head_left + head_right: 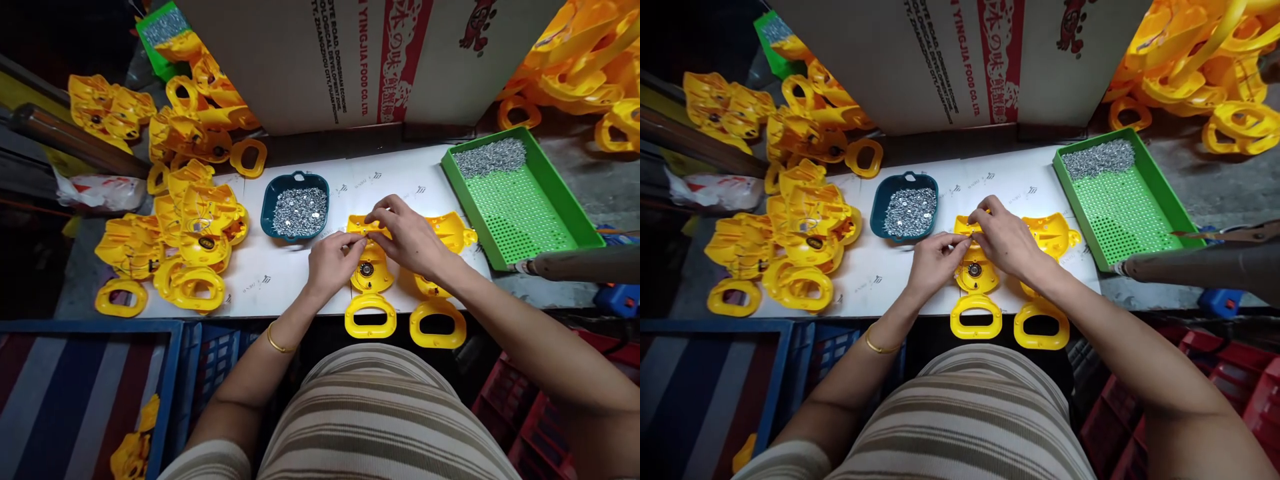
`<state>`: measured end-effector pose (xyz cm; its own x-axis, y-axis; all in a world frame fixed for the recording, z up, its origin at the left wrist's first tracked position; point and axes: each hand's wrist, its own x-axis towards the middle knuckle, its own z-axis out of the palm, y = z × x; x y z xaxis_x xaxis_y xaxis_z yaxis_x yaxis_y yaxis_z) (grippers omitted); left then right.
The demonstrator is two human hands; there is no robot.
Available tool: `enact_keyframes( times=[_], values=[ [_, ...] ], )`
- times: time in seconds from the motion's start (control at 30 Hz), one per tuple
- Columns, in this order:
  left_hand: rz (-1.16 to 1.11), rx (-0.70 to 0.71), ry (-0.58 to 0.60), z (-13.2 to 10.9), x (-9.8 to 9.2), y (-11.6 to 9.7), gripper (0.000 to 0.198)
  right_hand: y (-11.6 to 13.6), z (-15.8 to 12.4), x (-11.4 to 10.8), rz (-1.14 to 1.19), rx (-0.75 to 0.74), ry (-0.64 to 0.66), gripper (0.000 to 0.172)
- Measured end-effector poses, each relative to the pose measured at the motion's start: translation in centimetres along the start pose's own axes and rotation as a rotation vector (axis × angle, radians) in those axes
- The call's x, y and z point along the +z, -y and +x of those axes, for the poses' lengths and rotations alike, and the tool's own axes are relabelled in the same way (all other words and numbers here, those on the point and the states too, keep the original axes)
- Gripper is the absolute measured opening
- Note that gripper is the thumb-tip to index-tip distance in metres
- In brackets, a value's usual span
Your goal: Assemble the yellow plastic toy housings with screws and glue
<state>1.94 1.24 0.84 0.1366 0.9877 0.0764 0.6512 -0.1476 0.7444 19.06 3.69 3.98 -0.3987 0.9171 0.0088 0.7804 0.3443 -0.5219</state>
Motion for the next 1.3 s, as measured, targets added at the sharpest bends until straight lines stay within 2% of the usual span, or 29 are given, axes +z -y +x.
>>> enact_keyframes(
  times=[0.1, 0.33, 0.5, 0.57, 0.63, 0.7, 0.73, 0.8, 0.9, 1.03, 1.17, 1.3],
  values=[
    [-0.097, -0.024, -0.046, -0.3, 0.6, 0.5, 0.014, -0.1, -0.7, -0.2, -0.074, 0.088, -0.061, 0.023],
    [-0.177, -0.078, -0.098, -1.1, 1.5, 0.8, 0.015, -0.2, -1.2, 0.6, -0.039, 0.086, -0.015, 0.022],
    [0.023, 0.035, -0.064, -1.4, 1.1, 0.3, 0.015, -0.6, -1.0, 0.7, 0.066, 0.115, -0.045, 0.019],
    [0.129, 0.104, -0.086, -1.4, 0.9, 0.1, 0.018, -0.9, -1.0, 0.5, 0.097, 0.102, -0.039, 0.019],
    [0.236, 0.184, -0.132, -1.0, 0.8, -0.1, 0.032, -1.1, -1.0, 0.4, 0.101, 0.081, -0.011, 0.017],
    [0.331, 0.256, -0.131, -0.3, 0.9, -0.3, 0.046, -1.2, -1.0, 0.2, 0.103, 0.060, 0.020, 0.016],
    [0.367, 0.285, -0.103, 0.2, 0.9, -0.3, 0.046, -1.2, -0.9, 0.1, 0.109, 0.055, 0.035, 0.015],
    [0.406, 0.315, -0.040, 1.0, 1.1, -0.2, 0.029, -1.0, -0.8, -0.1, 0.123, 0.062, 0.058, 0.016],
    [0.343, 0.347, -0.009, 1.6, 1.4, 0.1, 0.009, -0.8, -0.7, -0.7, 0.100, 0.105, 0.084, 0.017],
    [0.257, 0.390, -0.034, 0.5, 1.5, 0.4, 0.014, -0.6, -0.7, -1.2, 0.025, 0.121, 0.156, 0.020],
    [0.283, 0.345, -0.078, -0.6, 1.5, 0.3, 0.022, -0.5, -0.5, -1.0, -0.008, 0.102, 0.205, 0.023],
    [0.301, 0.350, -0.122, -0.6, 1.5, 0.3, 0.015, -0.7, -0.6, -0.7, 0.040, 0.061, 0.186, 0.022]
  ],
)
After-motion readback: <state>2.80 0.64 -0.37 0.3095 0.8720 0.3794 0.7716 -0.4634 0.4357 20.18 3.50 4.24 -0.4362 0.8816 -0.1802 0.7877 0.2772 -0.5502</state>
